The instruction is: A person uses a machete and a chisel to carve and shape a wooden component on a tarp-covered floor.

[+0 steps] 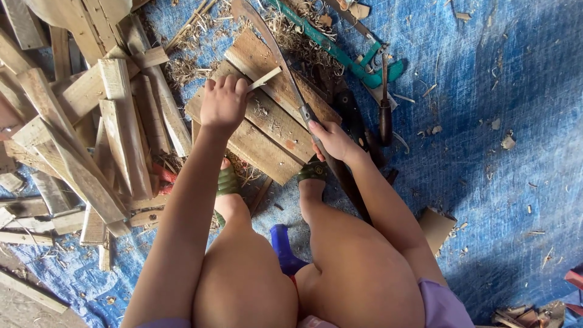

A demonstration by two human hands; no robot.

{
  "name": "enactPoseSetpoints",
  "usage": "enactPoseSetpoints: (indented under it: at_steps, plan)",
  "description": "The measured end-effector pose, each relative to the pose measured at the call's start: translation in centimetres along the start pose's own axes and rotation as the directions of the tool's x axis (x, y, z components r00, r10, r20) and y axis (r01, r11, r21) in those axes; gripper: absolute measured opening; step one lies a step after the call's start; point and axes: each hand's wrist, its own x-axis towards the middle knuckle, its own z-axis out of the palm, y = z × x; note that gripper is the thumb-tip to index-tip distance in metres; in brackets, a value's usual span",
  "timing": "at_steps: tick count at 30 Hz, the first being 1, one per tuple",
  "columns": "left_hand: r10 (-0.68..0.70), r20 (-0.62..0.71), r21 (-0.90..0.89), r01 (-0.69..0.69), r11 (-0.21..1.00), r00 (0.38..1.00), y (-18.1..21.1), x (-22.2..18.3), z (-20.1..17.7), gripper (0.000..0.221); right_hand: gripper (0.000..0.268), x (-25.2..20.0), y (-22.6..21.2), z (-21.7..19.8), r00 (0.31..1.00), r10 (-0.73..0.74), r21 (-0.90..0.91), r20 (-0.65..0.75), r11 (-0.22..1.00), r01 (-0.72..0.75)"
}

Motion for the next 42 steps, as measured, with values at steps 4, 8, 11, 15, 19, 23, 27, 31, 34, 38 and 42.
enactPoseSetpoints:
  at_steps: [4,8,11,15,19,23,27,31,34,38,42]
  plan:
    - [0.002,-0.014,-0.011,-0.002,1.000,1.000,0.1,0.0,-0.3,0.032,0.056,-0.4,-0.8,0.2,1.000,0.005,-0.035,-0.017,0.999,-0.005]
    - [-0.041,-0.030,-0.003,0.041,0.999,0.999,0.5,0.0,-0.8,0.032,0.055,-2.4,-4.4,1.3,0.991,0.009,-0.300,-0.132,0.953,-0.049]
    - [-0.038,-0.052,0.011,0.039,0.999,0.998,0.7,0.0,-0.9,0.032,0.044,-4.2,-7.8,1.7,0.971,-0.087,-0.332,-0.222,0.943,0.009]
    - [-0.034,-0.082,0.027,0.036,0.999,0.996,0.7,0.0,-1.4,0.032,0.042,-4.7,-8.5,0.9,0.947,-0.196,-0.316,-0.254,0.942,0.110]
    - [-0.037,-0.081,0.026,0.039,0.999,0.996,0.5,0.0,-1.1,0.033,0.049,-2.4,-6.3,1.5,0.975,-0.019,-0.372,-0.223,0.926,-0.067]
    - [-0.049,-0.062,0.021,0.051,0.998,0.997,0.5,0.1,-1.8,0.033,0.055,-1.9,-6.1,2.0,0.977,0.119,-0.461,-0.178,0.867,-0.190]
    - [-0.080,-0.052,0.040,0.082,0.996,0.995,1.1,0.0,-2.2,0.033,0.056,-1.0,-4.6,2.2,0.970,0.113,-0.510,-0.214,0.834,-0.209]
    - [-0.073,-0.048,0.040,0.074,0.996,0.996,0.9,-0.3,-1.8,0.033,0.060,-0.9,-2.8,1.8,0.971,0.070,-0.503,-0.228,0.845,-0.179]
    - [-0.065,-0.047,0.046,0.067,0.997,0.997,1.1,-0.2,-1.9,0.033,0.051,-1.2,-1.8,1.1,0.967,0.078,-0.405,-0.242,0.898,-0.173]
    - [-0.094,-0.052,0.009,0.095,0.995,0.994,1.2,-0.1,-2.0,0.033,0.042,-2.7,-2.6,0.5,0.953,-0.081,-0.337,-0.291,0.941,-0.022]
    - [-0.146,-0.055,-0.057,0.143,0.988,0.988,1.6,-0.5,-2.7,0.036,0.038,-2.5,-1.0,-1.5,0.924,-0.169,-0.276,-0.342,0.958,0.073]
